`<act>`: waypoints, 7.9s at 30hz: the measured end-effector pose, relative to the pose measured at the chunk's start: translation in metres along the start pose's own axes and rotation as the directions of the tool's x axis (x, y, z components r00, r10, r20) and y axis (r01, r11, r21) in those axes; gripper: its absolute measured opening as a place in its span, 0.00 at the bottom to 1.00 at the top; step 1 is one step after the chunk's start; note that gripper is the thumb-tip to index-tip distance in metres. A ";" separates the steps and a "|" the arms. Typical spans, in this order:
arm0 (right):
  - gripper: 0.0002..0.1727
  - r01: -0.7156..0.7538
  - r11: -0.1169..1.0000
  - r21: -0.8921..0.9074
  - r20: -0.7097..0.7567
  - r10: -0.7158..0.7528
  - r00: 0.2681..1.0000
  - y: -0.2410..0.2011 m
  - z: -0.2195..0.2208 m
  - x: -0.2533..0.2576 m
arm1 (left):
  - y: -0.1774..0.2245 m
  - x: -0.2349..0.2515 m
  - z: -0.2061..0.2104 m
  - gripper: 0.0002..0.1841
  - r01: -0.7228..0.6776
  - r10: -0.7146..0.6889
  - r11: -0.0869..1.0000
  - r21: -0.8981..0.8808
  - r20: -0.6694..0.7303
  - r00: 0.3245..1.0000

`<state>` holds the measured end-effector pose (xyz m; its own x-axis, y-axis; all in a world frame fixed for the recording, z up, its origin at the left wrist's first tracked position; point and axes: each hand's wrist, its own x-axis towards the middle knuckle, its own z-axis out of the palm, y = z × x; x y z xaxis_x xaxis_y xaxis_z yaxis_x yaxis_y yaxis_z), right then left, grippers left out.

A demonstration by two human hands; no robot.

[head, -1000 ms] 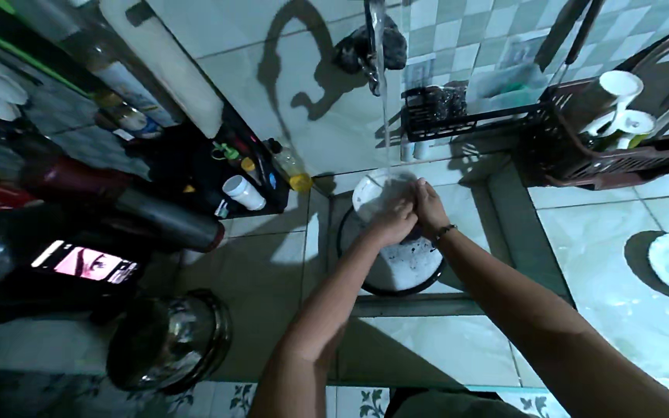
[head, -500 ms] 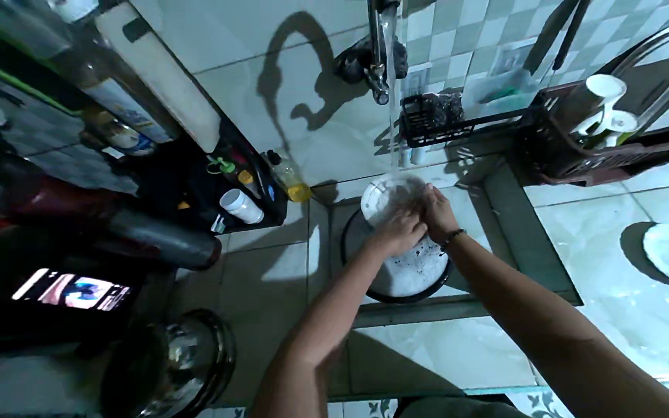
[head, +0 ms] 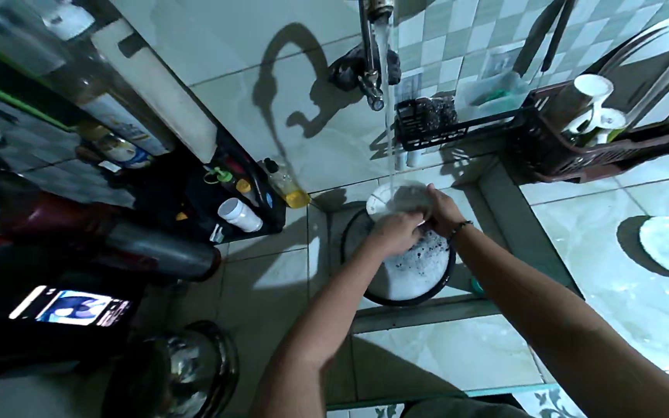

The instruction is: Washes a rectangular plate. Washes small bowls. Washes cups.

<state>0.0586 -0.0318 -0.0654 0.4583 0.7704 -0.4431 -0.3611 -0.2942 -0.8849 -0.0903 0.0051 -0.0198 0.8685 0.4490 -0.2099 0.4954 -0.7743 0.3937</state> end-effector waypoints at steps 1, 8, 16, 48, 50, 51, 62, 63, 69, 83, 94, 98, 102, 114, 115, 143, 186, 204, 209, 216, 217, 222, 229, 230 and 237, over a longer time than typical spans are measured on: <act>0.30 -0.074 0.996 0.048 -0.014 0.074 0.997 -0.006 -0.002 0.000 | -0.002 -0.002 -0.003 0.15 -0.011 0.011 1.000 0.017 -0.049 0.999; 0.43 -0.125 0.990 0.061 0.015 0.124 0.992 -0.024 -0.004 0.006 | -0.031 0.032 -0.028 0.15 -0.050 -0.368 0.612 -0.790 -0.339 0.866; 0.28 -0.008 0.982 0.186 -0.077 0.023 0.997 0.015 0.003 -0.005 | -0.044 0.029 -0.034 0.23 -0.051 -0.630 0.238 -0.970 -0.194 0.752; 0.42 -0.092 0.962 0.259 0.183 0.045 0.982 -0.029 0.005 -0.029 | -0.035 0.021 -0.077 0.17 -0.096 -0.338 0.782 -0.616 -0.548 0.765; 0.54 -0.188 0.912 0.364 0.363 0.047 0.930 -0.033 0.006 -0.033 | -0.014 0.013 -0.075 0.15 -0.108 -0.130 0.922 -0.371 -0.561 0.818; 0.53 -0.208 0.879 0.429 0.387 0.030 0.922 -0.036 0.007 -0.034 | -0.004 0.008 -0.067 0.14 -0.148 -0.014 0.958 -0.247 -0.554 0.832; 0.22 -0.023 0.878 0.477 0.194 -0.080 0.978 -0.008 0.023 -0.042 | -0.037 0.011 -0.027 0.46 0.273 -0.246 0.951 0.147 -0.179 0.953; 0.22 -0.012 0.873 0.488 0.220 -0.109 0.969 -0.007 0.031 -0.041 | -0.030 0.019 -0.023 0.44 0.256 -0.233 0.962 0.095 -0.207 0.950; 0.26 0.064 0.801 0.595 0.218 -0.238 0.947 -0.004 0.026 -0.016 | 0.013 -0.001 -0.024 0.36 -0.043 0.043 0.999 -0.004 0.005 0.999; 0.41 0.062 0.979 0.196 0.294 -0.119 0.948 -0.012 0.016 -0.013 | -0.040 -0.005 -0.022 0.23 -0.313 -0.642 0.171 -0.934 -0.347 0.684; 0.43 0.523 0.564 -0.639 0.363 -0.379 0.851 -0.116 -0.014 -0.009 | -0.030 0.036 0.020 0.24 -0.091 -0.730 -0.221 -0.971 0.103 0.676; 0.39 0.579 0.177 -0.796 0.525 -0.273 0.806 -0.140 -0.027 -0.036 | -0.023 0.043 0.014 0.13 -0.051 -0.677 -0.062 -0.997 0.005 0.736; 0.33 0.615 0.015 -0.788 0.603 -0.179 0.777 -0.132 -0.060 -0.039 | -0.012 0.047 0.002 0.13 0.010 -0.728 0.068 -0.998 -0.043 0.684; 0.23 0.644 -0.158 -0.748 0.640 -0.425 0.640 -0.238 -0.286 -0.032 | 0.009 0.071 0.011 0.18 0.078 -0.820 0.188 -0.979 -0.113 0.561; 0.22 0.619 -0.197 -0.760 0.633 -0.437 0.639 -0.253 -0.310 -0.029 | 0.012 0.074 0.012 0.18 0.076 -0.826 0.190 -0.979 -0.118 0.551; 0.27 0.229 -0.401 -0.887 0.281 -0.076 0.957 -0.247 -0.495 0.159 | 0.062 0.071 0.026 0.18 0.120 -0.931 0.196 -0.973 -0.146 0.336; 0.28 -0.335 0.778 -0.531 -0.467 0.061 0.882 0.020 -0.592 -0.041 | 0.037 0.074 0.002 0.18 -0.036 -0.901 0.158 -0.987 -0.159 0.403; 0.27 -0.055 0.981 -0.184 -0.029 0.051 0.998 0.009 -0.197 -0.040 | 0.013 0.042 -0.037 0.14 -0.092 -0.712 0.086 -0.992 -0.126 0.691; 0.25 -0.047 0.998 -0.043 0.074 0.050 0.996 0.028 -0.066 -0.025 | 0.002 0.033 -0.054 0.15 0.022 -0.614 0.248 -0.968 -0.139 0.777; 0.21 -0.053 0.995 0.091 0.059 0.047 0.997 0.036 0.006 -0.017 | -0.014 0.025 -0.071 0.14 0.224 -0.553 0.511 -0.830 -0.118 0.825; 0.21 -0.065 0.990 0.123 0.052 0.059 0.997 0.036 0.011 -0.017 | -0.019 0.024 -0.072 0.13 0.226 -0.532 0.558 -0.799 -0.135 0.836; 0.21 -0.094 0.969 0.230 0.046 0.086 0.995 0.039 0.021 -0.015 | -0.026 0.015 -0.066 0.15 0.199 -0.263 0.939 -0.282 -0.211 0.941; 0.23 0.165 0.984 0.067 -0.058 -0.161 0.985 0.029 0.027 -0.017 | -0.023 0.014 0.006 0.37 0.270 -0.233 0.946 0.179 -0.201 0.951; 0.24 0.215 0.977 0.000 -0.060 -0.215 0.975 0.029 0.027 -0.017 | -0.015 0.013 0.015 0.34 0.215 -0.188 0.970 0.113 -0.216 0.958; 0.24 0.286 0.955 -0.083 -0.178 -0.297 0.938 0.026 -0.008 -0.006 | -0.048 -0.023 0.021 0.23 -0.192 0.228 0.968 0.159 -0.250 0.941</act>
<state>0.0523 -0.0485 -0.0871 0.6815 0.7097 -0.1787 -0.1461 -0.1074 -0.9834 -0.1336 0.0225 -0.0521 0.9266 0.3575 0.1163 0.3150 -0.9072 0.2789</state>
